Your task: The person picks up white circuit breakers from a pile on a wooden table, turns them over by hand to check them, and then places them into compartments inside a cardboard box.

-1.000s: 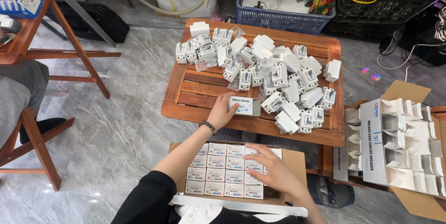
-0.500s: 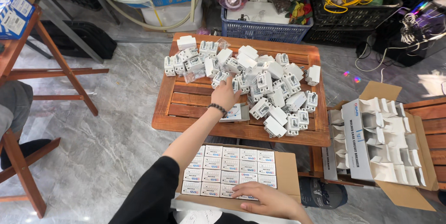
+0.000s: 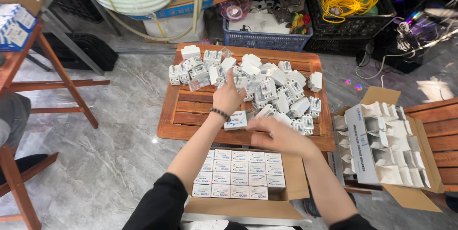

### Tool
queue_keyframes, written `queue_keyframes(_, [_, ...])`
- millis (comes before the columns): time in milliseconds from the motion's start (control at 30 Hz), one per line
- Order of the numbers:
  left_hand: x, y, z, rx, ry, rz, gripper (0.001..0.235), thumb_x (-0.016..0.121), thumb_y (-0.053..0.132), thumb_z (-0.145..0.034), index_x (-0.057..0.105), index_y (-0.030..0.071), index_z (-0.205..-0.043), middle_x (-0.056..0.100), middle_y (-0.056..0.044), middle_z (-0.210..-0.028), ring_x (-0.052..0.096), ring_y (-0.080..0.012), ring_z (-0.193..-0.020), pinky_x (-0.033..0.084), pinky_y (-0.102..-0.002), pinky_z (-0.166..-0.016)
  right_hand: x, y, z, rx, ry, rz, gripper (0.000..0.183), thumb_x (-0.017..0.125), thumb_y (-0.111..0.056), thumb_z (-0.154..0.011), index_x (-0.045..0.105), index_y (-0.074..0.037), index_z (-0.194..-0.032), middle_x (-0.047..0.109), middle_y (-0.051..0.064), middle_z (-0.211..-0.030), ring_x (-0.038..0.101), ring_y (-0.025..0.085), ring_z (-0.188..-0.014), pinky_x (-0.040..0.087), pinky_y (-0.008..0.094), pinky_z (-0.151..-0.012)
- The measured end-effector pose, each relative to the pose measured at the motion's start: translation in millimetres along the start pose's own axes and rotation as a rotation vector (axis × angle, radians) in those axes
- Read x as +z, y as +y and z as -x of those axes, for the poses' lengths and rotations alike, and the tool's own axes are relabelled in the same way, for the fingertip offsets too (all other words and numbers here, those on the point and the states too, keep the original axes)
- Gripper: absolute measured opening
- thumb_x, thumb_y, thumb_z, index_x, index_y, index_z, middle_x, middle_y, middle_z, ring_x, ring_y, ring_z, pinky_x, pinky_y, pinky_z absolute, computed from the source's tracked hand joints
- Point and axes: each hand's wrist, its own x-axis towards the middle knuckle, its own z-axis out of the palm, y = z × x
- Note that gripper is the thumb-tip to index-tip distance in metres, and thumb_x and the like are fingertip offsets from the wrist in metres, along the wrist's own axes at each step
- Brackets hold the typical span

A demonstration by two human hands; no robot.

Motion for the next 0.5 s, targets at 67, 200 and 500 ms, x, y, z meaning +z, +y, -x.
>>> queue_keyframes(67, [-20, 5, 24, 0.033, 0.044, 0.130, 0.078, 0.057, 0.035, -0.099, 0.020, 0.005, -0.161, 0.073, -0.026, -0.103, 0.073, -0.0442, -0.101, 0.059, -0.055, -0.086, 5, 8, -22, -0.073, 0.317, -0.092, 0.046, 0.074, -0.027, -0.095, 0.065, -0.011, -0.137, 0.066, 0.012, -0.139, 0.061, 0.032, -0.132, 0.054, 0.046, -0.106])
queue_keyframes(200, [-23, 4, 66, 0.105, 0.127, 0.495, 0.069, 0.075, 0.031, -0.095, 0.042, 0.008, -0.151, 0.073, -0.030, -0.113, 0.070, -0.0454, -0.114, 0.058, -0.052, -0.094, 52, 23, -38, -0.088, 0.913, -0.446, 0.065, 0.065, -0.034, -0.102, 0.040, -0.009, -0.156, 0.041, 0.015, -0.155, 0.048, 0.032, -0.139, 0.047, 0.047, -0.113])
queue_keyframes(500, [26, -29, 93, 0.365, 0.086, 0.665, 0.051, 0.087, 0.016, -0.086, 0.070, 0.015, -0.134, 0.073, -0.012, -0.124, 0.068, -0.0340, -0.122, 0.058, -0.041, -0.098, 88, 82, -32, 0.001, 0.631, -1.031, 0.075, 0.032, -0.060, -0.108, 0.029, -0.012, -0.166, 0.053, 0.015, -0.152, 0.066, 0.027, -0.119, 0.062, 0.046, -0.094])
